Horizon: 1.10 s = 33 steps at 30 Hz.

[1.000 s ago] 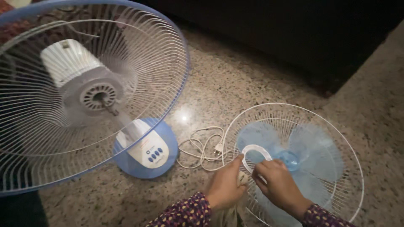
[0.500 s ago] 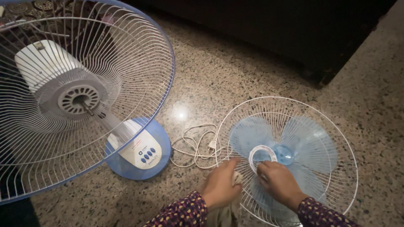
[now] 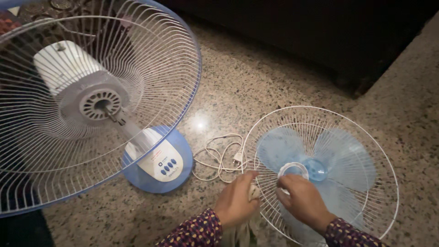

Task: The person removes the front grille, unscrews the central cap, and detaches the fan blades from a small electric fan. They then wipe the exposed motor housing with a cloth. The video ends before reassembly is shown.

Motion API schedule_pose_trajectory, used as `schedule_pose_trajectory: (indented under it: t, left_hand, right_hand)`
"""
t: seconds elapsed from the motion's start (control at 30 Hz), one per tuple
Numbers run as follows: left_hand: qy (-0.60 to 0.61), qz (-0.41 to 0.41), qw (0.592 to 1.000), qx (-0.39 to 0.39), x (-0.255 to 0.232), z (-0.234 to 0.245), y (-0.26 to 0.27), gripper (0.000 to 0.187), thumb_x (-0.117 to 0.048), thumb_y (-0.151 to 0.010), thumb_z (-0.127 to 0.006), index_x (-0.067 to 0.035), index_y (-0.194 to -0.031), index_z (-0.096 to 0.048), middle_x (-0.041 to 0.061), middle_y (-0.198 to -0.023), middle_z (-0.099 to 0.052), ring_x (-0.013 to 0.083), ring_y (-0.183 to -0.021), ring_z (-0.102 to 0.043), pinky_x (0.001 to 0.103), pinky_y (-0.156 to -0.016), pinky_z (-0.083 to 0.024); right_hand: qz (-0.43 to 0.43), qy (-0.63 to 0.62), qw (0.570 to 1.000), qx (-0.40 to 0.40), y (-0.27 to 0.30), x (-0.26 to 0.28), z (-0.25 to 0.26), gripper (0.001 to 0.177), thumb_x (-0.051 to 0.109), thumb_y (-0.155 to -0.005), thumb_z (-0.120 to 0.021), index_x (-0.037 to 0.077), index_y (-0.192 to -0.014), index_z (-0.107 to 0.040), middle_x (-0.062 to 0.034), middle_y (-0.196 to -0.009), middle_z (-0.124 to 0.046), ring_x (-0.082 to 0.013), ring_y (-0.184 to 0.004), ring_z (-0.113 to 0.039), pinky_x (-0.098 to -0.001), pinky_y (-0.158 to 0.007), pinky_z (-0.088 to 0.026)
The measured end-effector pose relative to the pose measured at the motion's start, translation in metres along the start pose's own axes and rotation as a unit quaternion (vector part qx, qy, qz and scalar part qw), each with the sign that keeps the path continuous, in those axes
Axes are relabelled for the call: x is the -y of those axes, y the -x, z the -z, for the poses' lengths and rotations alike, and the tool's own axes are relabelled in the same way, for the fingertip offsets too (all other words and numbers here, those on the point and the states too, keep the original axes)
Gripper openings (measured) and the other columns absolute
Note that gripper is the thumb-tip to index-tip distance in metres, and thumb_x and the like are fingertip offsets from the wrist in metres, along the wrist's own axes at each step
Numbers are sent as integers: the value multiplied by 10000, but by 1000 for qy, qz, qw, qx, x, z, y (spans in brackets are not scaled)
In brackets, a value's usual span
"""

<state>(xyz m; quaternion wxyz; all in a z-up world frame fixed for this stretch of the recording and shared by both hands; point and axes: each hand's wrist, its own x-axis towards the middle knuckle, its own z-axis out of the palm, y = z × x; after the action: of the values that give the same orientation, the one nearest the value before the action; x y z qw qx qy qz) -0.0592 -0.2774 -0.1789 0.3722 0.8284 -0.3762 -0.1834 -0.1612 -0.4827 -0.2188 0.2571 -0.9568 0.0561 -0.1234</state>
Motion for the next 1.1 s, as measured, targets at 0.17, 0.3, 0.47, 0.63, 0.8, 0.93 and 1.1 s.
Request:
schedule_pose_trajectory:
  t: [0.17, 0.3, 0.47, 0.63, 0.8, 0.93, 1.1]
  left_hand:
    - [27, 40, 998, -26, 16, 14, -4, 577, -162, -790, -728, -73, -1330, -547, 190, -1262, -620, 364, -1175, -609, 439, -986, -489]
    - [87, 35, 988, -120, 23, 36, 4, 510, -144, -776, -714, -82, -1267, -592, 154, -1251, -650, 312, -1165, -645, 394, -952, -522]
    - [70, 35, 982, -174, 14, 81, 25, 451, -163, -805, -728, -66, -1228, -603, 151, -1199, -668, 296, -1104, -664, 381, -920, -526]
    - [96, 70, 967, -228, -1, 125, 52, 436, -256, -874, -742, -60, -1223, -570, 155, -1068, -708, 267, -980, -712, 370, -859, -550]
    - [136, 36, 961, -240, 5, 157, 89, 405, -221, -893, -691, -70, -1249, -569, 134, -1016, -717, 236, -948, -712, 354, -848, -555]
    - [112, 8, 963, -244, 17, 178, 122, 374, -129, -840, -678, -60, -1204, -628, 119, -1034, -719, 224, -968, -709, 351, -857, -551]
    - [114, 92, 954, -262, 28, 194, 144, 270, -177, -827, -752, -65, -1060, -675, 82, -935, -731, 183, -873, -715, 330, -778, -556]
  right_hand:
    - [37, -138, 990, 4, -11, 58, -10, 237, 232, -917, -655, 55, -1075, -652, -167, -960, -703, -357, -924, -674, -430, -792, -524]
    - [41, -297, 953, 41, -9, 89, -20, 336, 212, -1000, -549, 37, -1286, -556, -197, -1079, -711, -352, -1005, -713, -403, -829, -544]
    - [-43, -263, 951, 155, -22, 123, -34, 547, 195, -948, -602, 131, -1474, -462, -145, -869, -729, -248, -751, -721, -349, -702, -568]
    - [-61, -340, 933, 98, -55, 167, -30, 251, 229, -975, -603, 75, -1172, -621, -81, -763, -652, -132, -648, -566, -320, -577, -499]
    - [29, -347, 935, 66, -80, 204, -11, 221, 197, -953, -584, 83, -1142, -593, -42, -768, -648, -119, -654, -575, -301, -580, -478]
    - [96, -357, 922, 115, -92, 226, -8, 171, 156, -922, -603, 79, -1070, -637, -24, -808, -718, -97, -723, -677, -281, -643, -553]
    - [116, -309, 932, 147, -108, 245, -12, 178, 185, -898, -655, 91, -1049, -668, -31, -757, -734, -100, -672, -700, -292, -630, -565]
